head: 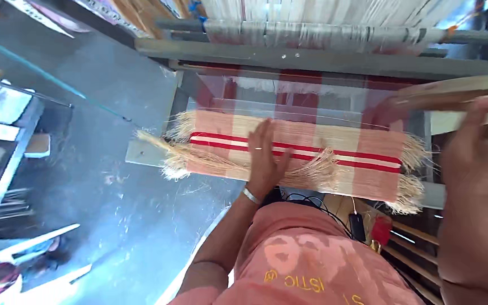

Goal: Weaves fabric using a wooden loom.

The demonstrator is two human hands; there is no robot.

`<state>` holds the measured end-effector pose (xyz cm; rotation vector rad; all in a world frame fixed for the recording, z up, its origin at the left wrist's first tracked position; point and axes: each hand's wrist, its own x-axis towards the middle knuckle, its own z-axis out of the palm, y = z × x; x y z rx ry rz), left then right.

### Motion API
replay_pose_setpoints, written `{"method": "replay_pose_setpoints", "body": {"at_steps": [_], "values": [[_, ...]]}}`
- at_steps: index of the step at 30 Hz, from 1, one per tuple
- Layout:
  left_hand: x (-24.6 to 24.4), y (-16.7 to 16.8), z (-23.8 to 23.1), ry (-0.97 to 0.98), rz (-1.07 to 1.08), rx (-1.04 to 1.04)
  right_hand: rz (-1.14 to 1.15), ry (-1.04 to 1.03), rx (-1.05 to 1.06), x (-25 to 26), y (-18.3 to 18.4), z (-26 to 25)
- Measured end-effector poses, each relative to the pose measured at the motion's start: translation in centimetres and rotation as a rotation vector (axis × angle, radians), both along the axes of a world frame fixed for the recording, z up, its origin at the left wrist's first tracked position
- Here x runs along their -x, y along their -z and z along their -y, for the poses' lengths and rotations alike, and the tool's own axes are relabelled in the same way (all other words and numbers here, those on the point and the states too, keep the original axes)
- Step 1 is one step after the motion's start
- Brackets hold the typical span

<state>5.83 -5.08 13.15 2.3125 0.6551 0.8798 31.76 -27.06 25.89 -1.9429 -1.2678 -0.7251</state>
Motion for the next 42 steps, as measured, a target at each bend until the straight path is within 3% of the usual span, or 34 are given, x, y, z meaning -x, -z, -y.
{"method": "replay_pose_setpoints", "body": {"at_steps": [2,4,6,7,8,10,12,15,20,24,31,42], "values": [[-1.6,-0.7,2.3,0.051,0.078,-0.023,-0.153,-0.299,-0.051,3.2,0.8,-4.7],[-2.0,-0.3,2.6,0.029,0.135,-0.034,-0.512,-0.561,-0.029,5.5,1.6,-8.8],[-0.8,0.6,1.2,0.002,0.086,-0.006,-0.852,-0.764,0.057,4.6,1.4,-12.7],[0.3,1.1,0.1,0.001,0.02,-0.006,-0.9,-0.78,0.093,2.7,1.3,-14.7],[1.6,1.5,-1.0,0.01,-0.061,-0.008,-0.842,-0.694,0.147,0.0,1.5,-16.5],[4.1,2.8,-2.9,0.038,-0.204,-0.026,-0.59,-0.309,0.326,-5.8,2.9,-19.6],[6.2,4.3,-4.4,0.049,-0.33,-0.079,-0.442,-0.041,0.523,-10.0,5.9,-21.4],[7.9,6.7,-6.0,-0.012,-0.421,-0.2,-0.3,0.154,0.612,-9.9,9.8,-21.7],[8.1,11.5,-6.5,-0.139,-0.344,-0.253,-0.326,0.211,0.639,-4.0,11.2,-17.2],[7.7,12.6,-6.1,-0.206,-0.316,-0.293,-0.305,0.189,0.652,1.1,11.9,-12.4],[7.8,12.4,-6.4,-0.207,-0.318,-0.329,-0.321,0.242,0.653,-0.4,11.9,-14.7],[7.7,12.9,-6.7,-0.208,-0.395,-0.279,-0.406,0.239,0.774,1.6,10.9,-13.0]]}}
